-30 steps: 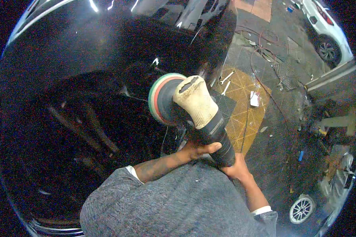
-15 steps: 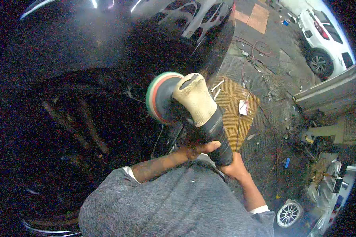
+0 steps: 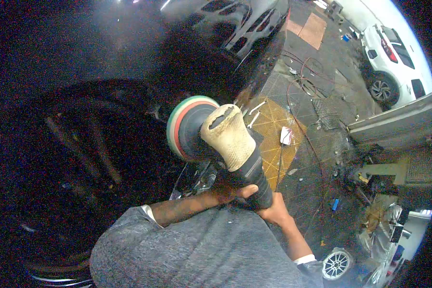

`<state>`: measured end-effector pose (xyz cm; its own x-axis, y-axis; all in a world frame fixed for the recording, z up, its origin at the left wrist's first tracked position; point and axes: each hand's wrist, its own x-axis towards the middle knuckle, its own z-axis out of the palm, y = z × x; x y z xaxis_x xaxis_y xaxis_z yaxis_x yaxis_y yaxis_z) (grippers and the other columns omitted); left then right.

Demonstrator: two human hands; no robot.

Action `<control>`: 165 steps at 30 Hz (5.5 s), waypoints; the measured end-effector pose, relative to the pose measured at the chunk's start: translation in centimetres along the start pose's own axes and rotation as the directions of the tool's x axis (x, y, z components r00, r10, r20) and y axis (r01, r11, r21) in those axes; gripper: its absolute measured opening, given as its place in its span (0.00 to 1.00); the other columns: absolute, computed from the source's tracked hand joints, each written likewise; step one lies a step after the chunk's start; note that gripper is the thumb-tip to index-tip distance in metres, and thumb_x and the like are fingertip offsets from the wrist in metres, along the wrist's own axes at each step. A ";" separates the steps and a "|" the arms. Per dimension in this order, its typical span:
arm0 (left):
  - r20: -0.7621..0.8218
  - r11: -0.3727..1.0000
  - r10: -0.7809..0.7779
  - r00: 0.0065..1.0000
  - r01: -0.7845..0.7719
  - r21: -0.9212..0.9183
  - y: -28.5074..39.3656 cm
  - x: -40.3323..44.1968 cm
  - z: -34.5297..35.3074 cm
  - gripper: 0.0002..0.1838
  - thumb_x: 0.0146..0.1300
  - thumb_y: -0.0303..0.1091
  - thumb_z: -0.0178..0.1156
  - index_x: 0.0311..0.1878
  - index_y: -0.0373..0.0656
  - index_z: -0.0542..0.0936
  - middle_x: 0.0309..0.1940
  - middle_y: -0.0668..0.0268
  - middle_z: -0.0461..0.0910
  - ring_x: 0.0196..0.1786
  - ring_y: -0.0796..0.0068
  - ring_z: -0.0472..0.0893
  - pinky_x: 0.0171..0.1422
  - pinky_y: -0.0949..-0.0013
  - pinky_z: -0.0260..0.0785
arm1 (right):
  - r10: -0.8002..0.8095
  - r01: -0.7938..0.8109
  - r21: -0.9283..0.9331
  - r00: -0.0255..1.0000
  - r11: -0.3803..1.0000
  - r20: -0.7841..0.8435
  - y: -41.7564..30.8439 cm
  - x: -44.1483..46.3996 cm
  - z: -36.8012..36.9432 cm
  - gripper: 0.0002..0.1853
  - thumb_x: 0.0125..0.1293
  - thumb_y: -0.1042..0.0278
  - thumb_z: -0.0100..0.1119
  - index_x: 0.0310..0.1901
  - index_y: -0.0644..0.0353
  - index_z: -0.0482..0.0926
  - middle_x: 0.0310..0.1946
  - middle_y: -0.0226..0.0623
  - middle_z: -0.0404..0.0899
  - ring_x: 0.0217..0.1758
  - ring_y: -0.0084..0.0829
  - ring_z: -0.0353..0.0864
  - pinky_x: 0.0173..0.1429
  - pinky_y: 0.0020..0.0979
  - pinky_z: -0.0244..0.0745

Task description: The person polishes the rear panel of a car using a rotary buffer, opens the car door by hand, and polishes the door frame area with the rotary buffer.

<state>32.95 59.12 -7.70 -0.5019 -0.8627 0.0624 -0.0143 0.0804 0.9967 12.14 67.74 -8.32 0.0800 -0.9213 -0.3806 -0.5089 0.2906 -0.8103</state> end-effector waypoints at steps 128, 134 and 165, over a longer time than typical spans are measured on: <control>0.012 0.898 -0.397 0.918 0.391 -0.201 -5.2 -0.9 -2.3 0.32 0.55 0.37 0.78 0.61 0.40 0.76 0.55 0.64 0.80 0.58 0.67 0.79 0.67 0.60 0.72 | -0.003 -0.017 0.362 0.999 0.932 0.053 7.9 3.7 11.8 0.24 0.48 0.60 0.76 0.46 0.63 0.83 0.40 0.47 0.87 0.43 0.41 0.87 0.54 0.42 0.79; -0.016 0.950 -0.300 0.954 0.298 -0.098 -5.3 -3.2 -2.3 0.34 0.54 0.40 0.78 0.62 0.40 0.76 0.56 0.63 0.80 0.60 0.66 0.79 0.68 0.59 0.71 | -0.117 0.092 0.352 0.992 0.931 0.051 6.5 3.4 10.4 0.20 0.49 0.62 0.73 0.41 0.64 0.82 0.31 0.44 0.86 0.36 0.41 0.86 0.49 0.41 0.78; 0.156 0.846 -0.300 0.941 0.338 -0.413 -4.1 -0.7 -2.6 0.34 0.54 0.44 0.77 0.62 0.41 0.76 0.57 0.62 0.79 0.61 0.67 0.77 0.69 0.60 0.69 | 0.224 -0.231 0.086 0.971 0.969 0.085 -1.3 0.4 4.6 0.23 0.50 0.64 0.73 0.49 0.61 0.83 0.41 0.47 0.87 0.46 0.43 0.88 0.51 0.40 0.79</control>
<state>35.58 58.09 -11.73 -0.6031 -0.7580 -0.2484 0.1752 -0.4296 0.8858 16.73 68.20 -9.47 0.0367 -0.8072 -0.5892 -0.4376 0.5171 -0.7356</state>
